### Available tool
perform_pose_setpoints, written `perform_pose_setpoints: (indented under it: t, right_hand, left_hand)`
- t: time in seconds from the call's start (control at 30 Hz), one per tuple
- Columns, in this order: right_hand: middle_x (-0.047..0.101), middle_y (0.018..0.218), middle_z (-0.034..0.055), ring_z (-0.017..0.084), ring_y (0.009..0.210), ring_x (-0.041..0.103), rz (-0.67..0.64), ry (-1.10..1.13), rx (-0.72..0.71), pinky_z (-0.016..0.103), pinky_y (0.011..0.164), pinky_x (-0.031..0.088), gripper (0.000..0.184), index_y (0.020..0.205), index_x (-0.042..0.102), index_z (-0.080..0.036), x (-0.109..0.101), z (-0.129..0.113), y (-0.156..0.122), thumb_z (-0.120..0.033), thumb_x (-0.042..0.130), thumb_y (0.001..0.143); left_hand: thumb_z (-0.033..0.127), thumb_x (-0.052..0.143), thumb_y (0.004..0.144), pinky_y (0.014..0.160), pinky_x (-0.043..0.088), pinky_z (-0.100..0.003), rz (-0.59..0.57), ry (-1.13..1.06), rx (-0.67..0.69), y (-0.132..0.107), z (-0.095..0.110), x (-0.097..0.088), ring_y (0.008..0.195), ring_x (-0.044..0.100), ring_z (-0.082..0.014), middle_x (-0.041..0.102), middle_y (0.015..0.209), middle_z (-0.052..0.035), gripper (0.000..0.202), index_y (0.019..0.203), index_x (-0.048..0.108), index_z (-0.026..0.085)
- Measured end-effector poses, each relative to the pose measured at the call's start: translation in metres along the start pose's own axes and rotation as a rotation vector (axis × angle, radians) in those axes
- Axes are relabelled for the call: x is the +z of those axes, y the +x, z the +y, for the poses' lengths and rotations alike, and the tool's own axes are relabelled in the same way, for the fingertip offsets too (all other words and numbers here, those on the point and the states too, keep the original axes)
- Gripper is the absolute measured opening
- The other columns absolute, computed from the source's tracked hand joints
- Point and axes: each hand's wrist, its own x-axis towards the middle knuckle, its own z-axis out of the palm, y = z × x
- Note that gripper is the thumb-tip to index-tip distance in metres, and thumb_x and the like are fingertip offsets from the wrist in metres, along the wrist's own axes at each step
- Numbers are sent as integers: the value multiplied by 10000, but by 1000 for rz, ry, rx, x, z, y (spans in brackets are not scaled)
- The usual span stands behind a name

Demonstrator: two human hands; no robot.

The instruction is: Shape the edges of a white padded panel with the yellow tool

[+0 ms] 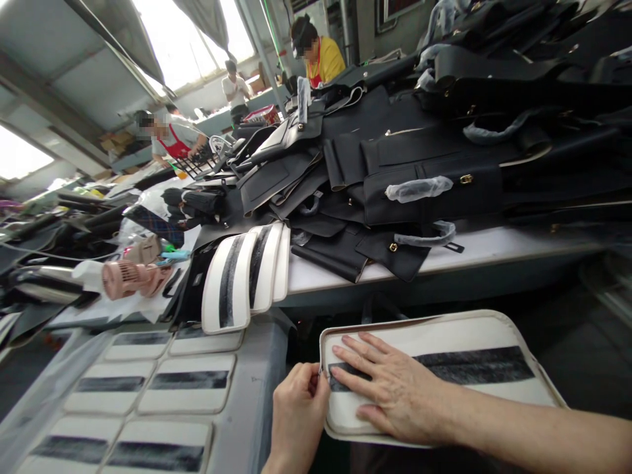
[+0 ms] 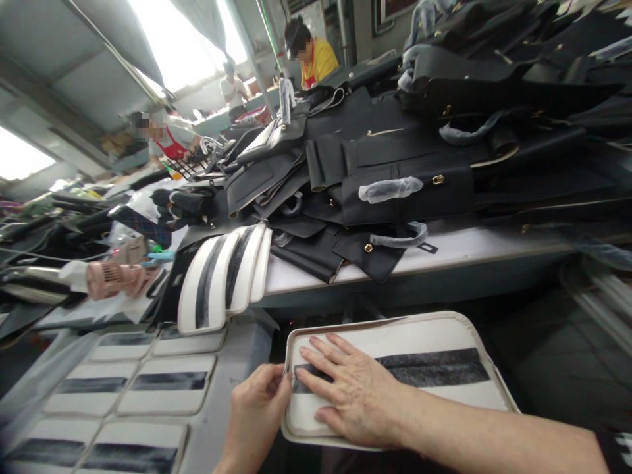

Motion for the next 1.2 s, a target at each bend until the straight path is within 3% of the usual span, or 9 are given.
perform_pose_setpoints:
  t: [0.23,0.47,0.57,0.7,0.93,1.2]
  right_hand:
    - [224,1601,88,289,1473,189,7,-3,-7,482,1220,108,657,1519,305,-234,-2,-2,-1,-389,558,932]
    - [270,1586,92,270,1467,218,85,2,-13,459,1223,103,646,1507,338,-215,3,-1,-3,-391,566,929]
    - [258,1588,110,283,1469,209,74,31,-22,475,1219,112,612,1504,345,-196,4,0,-3,-438,502,964]
    - [261,1588,108,287,1465,220,83,60,-24,473,1217,119,624,1506,340,-201,3,1,-4,-471,495,965]
    - [257,1587,126,305,1467,207,76,84,-24,473,1217,118,649,1514,321,-189,1,1,-4,-492,489,965]
    - [244,1593,115,301,1473,184,44,159,4,463,1226,80,697,1545,226,-188,-1,1,-3,-504,465,971]
  left_hand:
    - [124,428,929,597,408,-287,-24,339,233,-4,5,6,637,606,-183,585,724,-34,224,782,578,201]
    - [160,342,982,627,405,-289,-182,259,218,-3,8,-1,688,591,-177,560,810,-53,253,826,539,193]
    - [230,320,1008,652,406,-286,-236,137,163,-1,10,-7,722,585,-172,559,830,-55,285,847,551,187]
    - [324,388,996,651,404,-281,-244,-63,67,6,8,-13,706,568,-163,563,762,-43,347,736,568,182]
    - [488,738,777,598,515,-291,-426,-767,-511,17,-8,-12,665,580,-160,612,755,-17,377,816,557,161]
    - [413,794,763,610,463,-210,-612,-1017,-635,27,-15,-10,647,503,-72,523,769,40,424,836,442,187]
